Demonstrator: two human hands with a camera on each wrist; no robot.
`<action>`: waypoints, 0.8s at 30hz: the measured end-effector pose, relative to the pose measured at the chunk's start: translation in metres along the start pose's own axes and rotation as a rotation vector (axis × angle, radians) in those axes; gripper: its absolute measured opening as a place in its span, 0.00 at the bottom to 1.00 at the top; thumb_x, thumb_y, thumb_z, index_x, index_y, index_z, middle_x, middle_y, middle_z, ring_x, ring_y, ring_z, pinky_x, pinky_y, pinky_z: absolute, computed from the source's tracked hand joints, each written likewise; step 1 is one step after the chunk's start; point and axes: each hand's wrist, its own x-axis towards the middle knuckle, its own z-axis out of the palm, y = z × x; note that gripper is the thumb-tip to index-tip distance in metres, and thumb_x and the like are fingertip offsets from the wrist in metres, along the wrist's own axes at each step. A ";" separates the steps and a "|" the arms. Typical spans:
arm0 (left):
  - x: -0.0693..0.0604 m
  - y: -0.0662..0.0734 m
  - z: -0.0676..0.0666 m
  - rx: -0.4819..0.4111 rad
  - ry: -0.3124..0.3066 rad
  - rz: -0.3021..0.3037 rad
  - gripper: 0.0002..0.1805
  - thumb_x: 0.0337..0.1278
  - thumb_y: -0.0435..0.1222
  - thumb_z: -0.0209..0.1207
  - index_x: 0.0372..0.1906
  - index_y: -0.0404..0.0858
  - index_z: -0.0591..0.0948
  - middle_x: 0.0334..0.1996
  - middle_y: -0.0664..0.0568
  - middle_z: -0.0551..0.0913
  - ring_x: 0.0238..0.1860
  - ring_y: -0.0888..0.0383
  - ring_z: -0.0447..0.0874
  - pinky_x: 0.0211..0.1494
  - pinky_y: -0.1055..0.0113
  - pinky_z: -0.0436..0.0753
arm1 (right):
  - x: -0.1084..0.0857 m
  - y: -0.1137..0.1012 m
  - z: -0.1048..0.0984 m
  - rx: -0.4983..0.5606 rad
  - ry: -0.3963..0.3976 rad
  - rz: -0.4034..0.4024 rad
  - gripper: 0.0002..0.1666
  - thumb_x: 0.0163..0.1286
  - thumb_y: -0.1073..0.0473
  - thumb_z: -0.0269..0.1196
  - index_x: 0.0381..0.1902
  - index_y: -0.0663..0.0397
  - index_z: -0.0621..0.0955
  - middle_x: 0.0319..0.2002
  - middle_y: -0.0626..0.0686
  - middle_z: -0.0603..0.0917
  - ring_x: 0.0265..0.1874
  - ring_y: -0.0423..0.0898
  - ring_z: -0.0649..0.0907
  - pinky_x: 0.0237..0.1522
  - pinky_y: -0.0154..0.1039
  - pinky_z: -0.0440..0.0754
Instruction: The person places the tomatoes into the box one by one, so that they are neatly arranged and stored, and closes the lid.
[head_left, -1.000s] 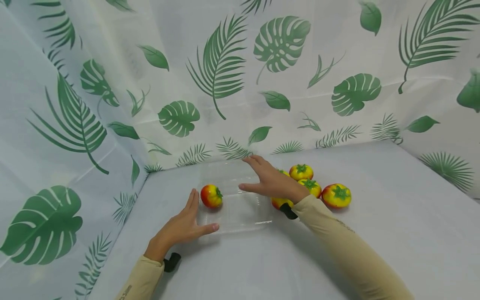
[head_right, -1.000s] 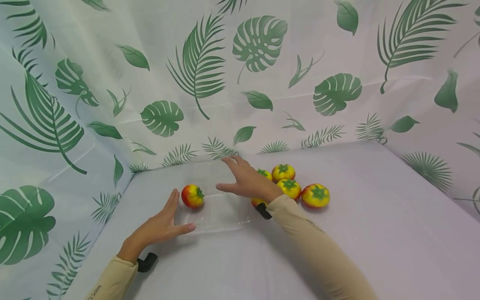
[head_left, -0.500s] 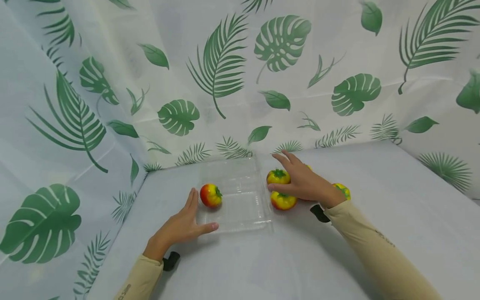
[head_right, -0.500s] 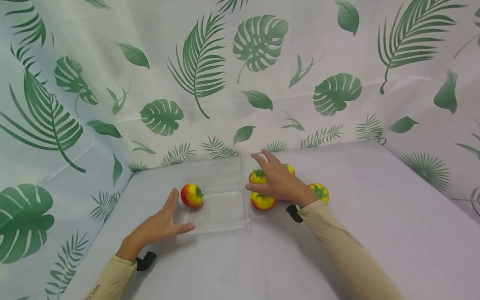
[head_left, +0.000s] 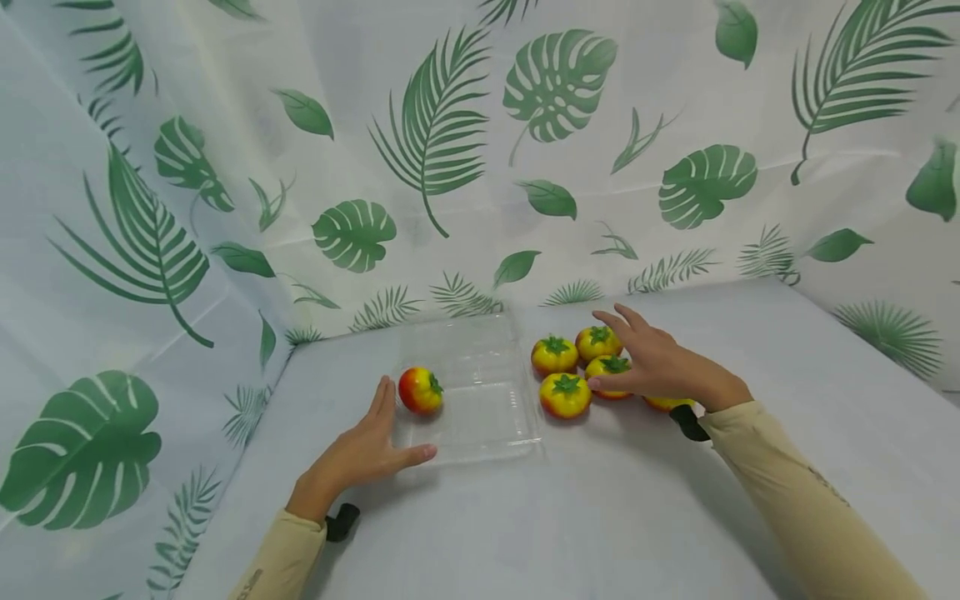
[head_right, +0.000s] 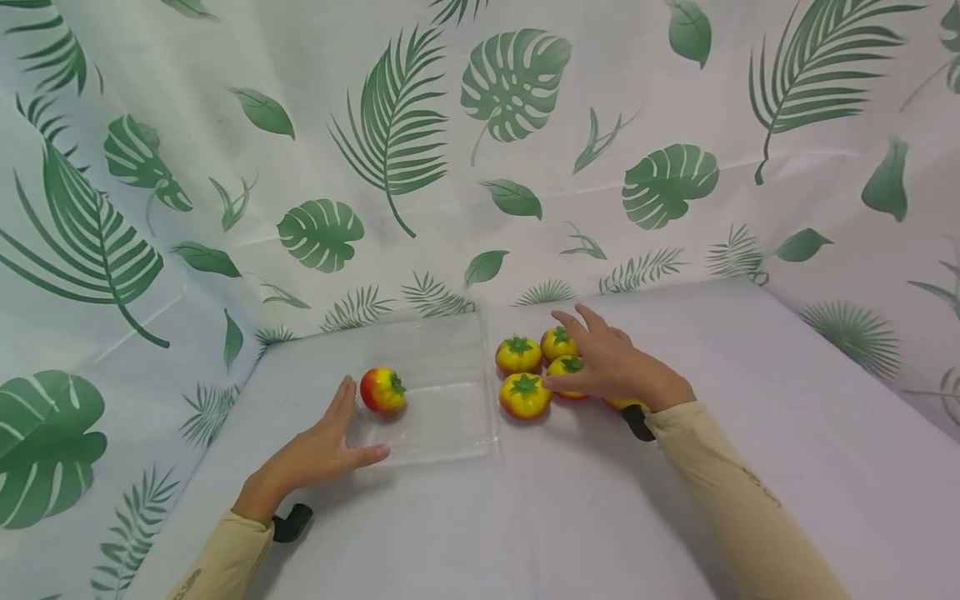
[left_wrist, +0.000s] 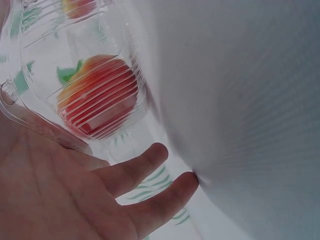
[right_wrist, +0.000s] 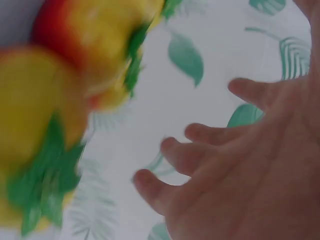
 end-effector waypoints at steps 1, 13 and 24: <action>-0.001 0.000 0.000 0.000 0.001 -0.003 0.74 0.59 0.72 0.64 0.86 0.32 0.34 0.87 0.42 0.29 0.83 0.37 0.53 0.76 0.37 0.68 | 0.000 0.003 -0.001 0.004 -0.009 0.015 0.68 0.65 0.30 0.73 0.87 0.54 0.52 0.83 0.73 0.43 0.73 0.84 0.59 0.65 0.85 0.59; -0.005 0.002 -0.001 -0.006 -0.012 -0.006 0.74 0.59 0.72 0.63 0.86 0.32 0.34 0.87 0.40 0.30 0.82 0.35 0.55 0.76 0.36 0.68 | -0.009 0.030 -0.006 0.079 -0.102 0.095 0.72 0.62 0.35 0.77 0.86 0.60 0.50 0.80 0.79 0.41 0.74 0.82 0.57 0.68 0.82 0.60; -0.004 0.003 -0.001 0.001 -0.009 -0.007 0.74 0.59 0.72 0.63 0.87 0.33 0.34 0.87 0.41 0.29 0.82 0.36 0.56 0.76 0.37 0.67 | -0.013 0.045 -0.004 0.098 -0.187 0.163 0.70 0.63 0.41 0.79 0.85 0.65 0.50 0.78 0.80 0.45 0.73 0.81 0.59 0.68 0.83 0.59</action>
